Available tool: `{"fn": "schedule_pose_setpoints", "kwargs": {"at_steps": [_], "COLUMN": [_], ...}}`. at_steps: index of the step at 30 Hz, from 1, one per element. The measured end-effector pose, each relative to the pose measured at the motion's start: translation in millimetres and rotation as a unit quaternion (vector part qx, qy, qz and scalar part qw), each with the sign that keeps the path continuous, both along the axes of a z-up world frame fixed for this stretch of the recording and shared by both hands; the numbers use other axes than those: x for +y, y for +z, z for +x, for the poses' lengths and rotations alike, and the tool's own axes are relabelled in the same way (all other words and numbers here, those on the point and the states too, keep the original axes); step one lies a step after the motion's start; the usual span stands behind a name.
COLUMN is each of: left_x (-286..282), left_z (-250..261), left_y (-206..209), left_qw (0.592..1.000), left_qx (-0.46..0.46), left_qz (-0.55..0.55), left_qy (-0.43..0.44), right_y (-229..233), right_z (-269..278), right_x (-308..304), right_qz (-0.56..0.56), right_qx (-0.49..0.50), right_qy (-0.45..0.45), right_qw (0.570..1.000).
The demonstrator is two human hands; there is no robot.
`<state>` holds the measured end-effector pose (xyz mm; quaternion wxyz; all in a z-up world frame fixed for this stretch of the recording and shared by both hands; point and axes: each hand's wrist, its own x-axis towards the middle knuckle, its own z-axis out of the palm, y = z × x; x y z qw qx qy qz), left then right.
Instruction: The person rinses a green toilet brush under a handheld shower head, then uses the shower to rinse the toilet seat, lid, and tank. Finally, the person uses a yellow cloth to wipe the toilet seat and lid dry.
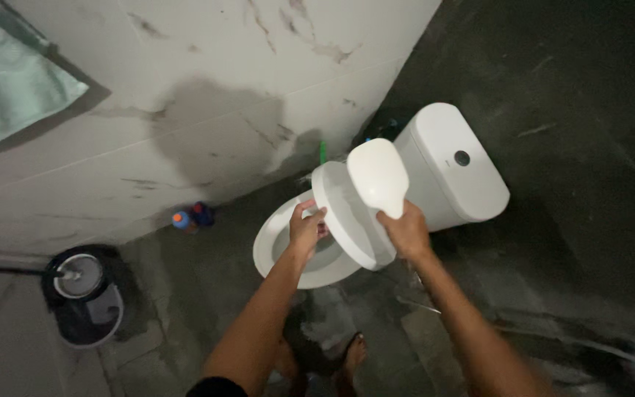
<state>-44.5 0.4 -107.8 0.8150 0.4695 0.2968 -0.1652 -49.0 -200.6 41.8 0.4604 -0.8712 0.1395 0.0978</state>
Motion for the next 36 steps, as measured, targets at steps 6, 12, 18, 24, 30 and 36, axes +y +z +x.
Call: {"fn": "schedule_pose_setpoints", "kwargs": {"at_steps": [6,12,18,24,30,36], "left_x": [-43.1,-84.7,-107.9,-108.5,-107.7,-107.4], "left_z": [28.7,44.5,45.7,40.9,36.0,32.6], "left_y": [-2.5,30.7,64.0,69.2,66.2,66.2], "left_qw": [0.995,0.994,0.995,0.993,0.993,0.994], "left_qx": [-0.073,-0.083,-0.089,-0.117,-0.112,-0.105], "left_qz": [-0.068,-0.067,-0.034,0.022,0.03,0.038], "left_qy": [0.005,-0.037,-0.027,-0.027,-0.027,-0.007], "right_y": [-5.1,-76.2,-172.2,-187.9,-161.6,-116.6], "right_z": [-55.4,-109.3,-167.1,-187.3,-175.0,-157.1], "right_x": [11.2,-47.7,-127.2,-154.3,-153.0,-146.5], "right_qz": [-0.019,0.025,0.011,-0.07,-0.018,0.052], "right_qx": [-0.086,-0.044,0.053,0.056,0.092,0.077], "right_qy": [-0.024,-0.121,-0.194,-0.213,-0.24,-0.229], "right_qw": [0.996,0.991,0.979,0.973,0.966,0.969]}}
